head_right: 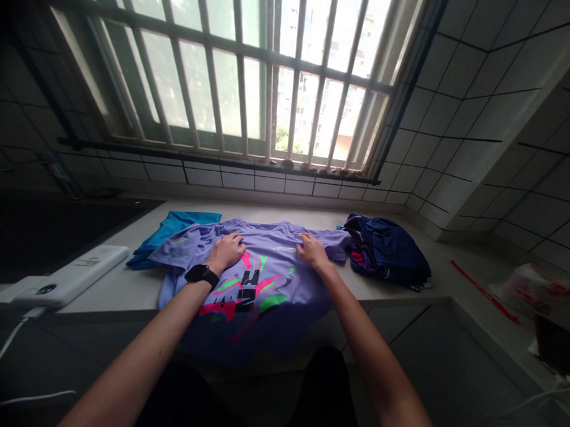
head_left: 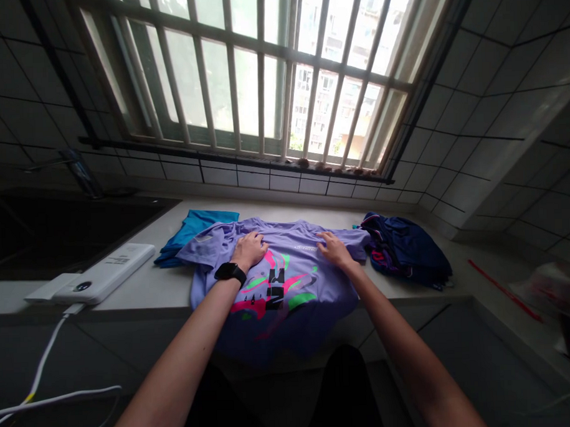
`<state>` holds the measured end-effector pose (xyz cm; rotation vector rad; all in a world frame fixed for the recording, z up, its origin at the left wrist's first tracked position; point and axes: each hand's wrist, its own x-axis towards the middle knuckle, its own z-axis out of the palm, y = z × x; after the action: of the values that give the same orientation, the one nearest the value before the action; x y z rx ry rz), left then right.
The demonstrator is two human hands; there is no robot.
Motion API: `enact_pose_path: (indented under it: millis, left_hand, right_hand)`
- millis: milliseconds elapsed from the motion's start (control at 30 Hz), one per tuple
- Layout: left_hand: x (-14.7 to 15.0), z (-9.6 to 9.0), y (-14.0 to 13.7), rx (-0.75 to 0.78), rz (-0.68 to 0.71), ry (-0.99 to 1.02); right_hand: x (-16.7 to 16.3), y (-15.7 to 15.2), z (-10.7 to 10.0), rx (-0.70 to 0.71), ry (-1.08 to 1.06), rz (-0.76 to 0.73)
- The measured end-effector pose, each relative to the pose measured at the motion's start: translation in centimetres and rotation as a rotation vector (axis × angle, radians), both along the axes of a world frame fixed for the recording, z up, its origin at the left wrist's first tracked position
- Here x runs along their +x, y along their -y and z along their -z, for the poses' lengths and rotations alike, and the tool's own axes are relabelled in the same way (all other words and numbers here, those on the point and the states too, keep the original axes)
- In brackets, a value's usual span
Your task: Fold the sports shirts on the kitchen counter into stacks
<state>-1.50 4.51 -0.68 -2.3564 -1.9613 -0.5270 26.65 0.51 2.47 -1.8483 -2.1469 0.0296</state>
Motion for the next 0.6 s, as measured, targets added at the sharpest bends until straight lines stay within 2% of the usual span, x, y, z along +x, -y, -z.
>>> enact_pose_path:
  millis: [167,267,400,500,600]
  left_hand:
    - [0.0,0.1,0.0,0.013,-0.023,-0.019]
    - [0.1,-0.1,0.2,0.010,-0.039,-0.012]
    - [0.3,-0.6,0.8,-0.008,-0.111,-0.033]
    - [0.3,-0.9,1.2,-0.007,-0.150,-0.050]
    - [0.3,-0.9,1.3,-0.010,-0.150,-0.048]
  right_hand:
    - [-4.7,-1.6,1.3,-0.089,0.048,-0.050]
    - [-6.2,-2.4,1.1,-0.161,0.058,-0.084]
    - [-7.8,-2.1,0.4,-0.236,0.068,-0.054]
    - [-7.9,-1.0,-0.2,-0.170,0.012,0.070]
    - [-5.6,0.6,-0.4,-0.156,-0.009,0.292]
